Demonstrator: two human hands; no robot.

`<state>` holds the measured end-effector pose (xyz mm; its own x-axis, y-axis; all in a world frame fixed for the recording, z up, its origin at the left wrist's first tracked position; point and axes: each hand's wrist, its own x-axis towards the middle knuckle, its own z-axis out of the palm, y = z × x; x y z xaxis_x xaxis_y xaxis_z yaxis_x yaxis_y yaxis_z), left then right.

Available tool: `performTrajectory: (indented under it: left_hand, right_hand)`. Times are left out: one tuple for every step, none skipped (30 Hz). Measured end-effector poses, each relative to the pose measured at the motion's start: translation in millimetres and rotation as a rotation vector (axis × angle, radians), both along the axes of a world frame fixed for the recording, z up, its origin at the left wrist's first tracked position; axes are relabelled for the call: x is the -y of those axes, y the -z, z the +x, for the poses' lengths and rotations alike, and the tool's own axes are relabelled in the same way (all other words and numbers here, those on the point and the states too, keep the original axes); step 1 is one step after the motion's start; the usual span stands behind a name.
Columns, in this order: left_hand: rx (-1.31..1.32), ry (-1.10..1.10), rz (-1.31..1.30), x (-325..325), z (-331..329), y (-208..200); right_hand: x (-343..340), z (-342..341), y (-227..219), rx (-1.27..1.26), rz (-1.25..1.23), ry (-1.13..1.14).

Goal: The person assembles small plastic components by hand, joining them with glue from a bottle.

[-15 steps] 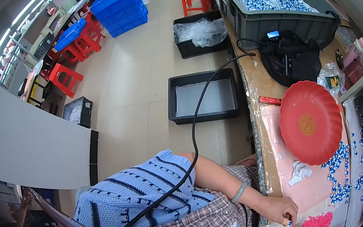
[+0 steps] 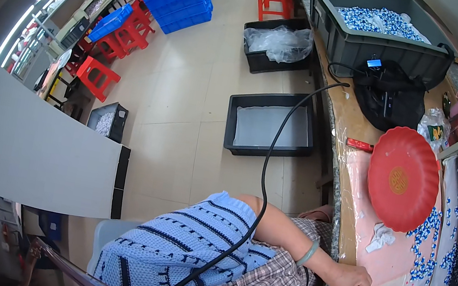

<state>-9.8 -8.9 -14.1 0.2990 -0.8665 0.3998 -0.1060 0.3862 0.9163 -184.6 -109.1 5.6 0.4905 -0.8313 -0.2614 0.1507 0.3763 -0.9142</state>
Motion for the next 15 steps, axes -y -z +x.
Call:
performTrajectory:
  left_hand:
    - [-0.001,0.000,-0.013,0,0,1]
    - [-0.004,0.001,-0.025,0,-1,2]
    - [-0.005,0.002,-0.025,0,0,1]
    - [-0.009,-0.001,-0.022,0,0,1]
    - [-0.014,-0.005,-0.018,-1,0,1]
    - [-0.015,-0.005,-0.018,0,1,2]
    - [-0.004,-0.008,-0.028,1,1,3]
    - [0.007,-0.011,-0.039,2,1,3]
    - [0.006,-0.013,-0.039,2,1,3]
    - [0.007,-0.011,-0.039,3,1,4]
    - [0.008,-0.010,-0.040,3,1,4]
    - [0.008,-0.017,-0.041,2,2,2]
    - [0.005,-0.013,-0.038,2,1,1]
    - [0.001,-0.007,-0.033,2,0,1]
    - [0.000,-0.009,-0.033,3,-1,3]
  right_hand:
    - [-5,0,-6,0.014,0.031,0.018]
    - [-9,1,-11,0.027,0.062,0.037]
    - [-12,3,-16,0.026,0.062,0.038]
    - [-14,6,-21,-0.026,0.017,0.021]
    - [-16,11,-27,-0.078,-0.027,0.004]
    - [-18,15,-32,-0.130,-0.071,-0.015]
    - [-20,19,-38,-0.181,-0.115,-0.035]
    - [-22,22,-42,-0.232,-0.160,-0.055]
    - [-25,23,-46,-0.232,-0.160,-0.057]
    - [-28,24,-50,-0.258,-0.151,-0.040]
    - [-29,25,-51,-0.283,-0.141,-0.023]
    - [-15,21,-37,-0.283,-0.144,-0.030]
    - [8,12,-12,0.032,-0.417,-0.313]
    - [21,6,3,0.355,-0.679,-0.591]
    - [14,5,-3,0.356,-0.678,-0.593]
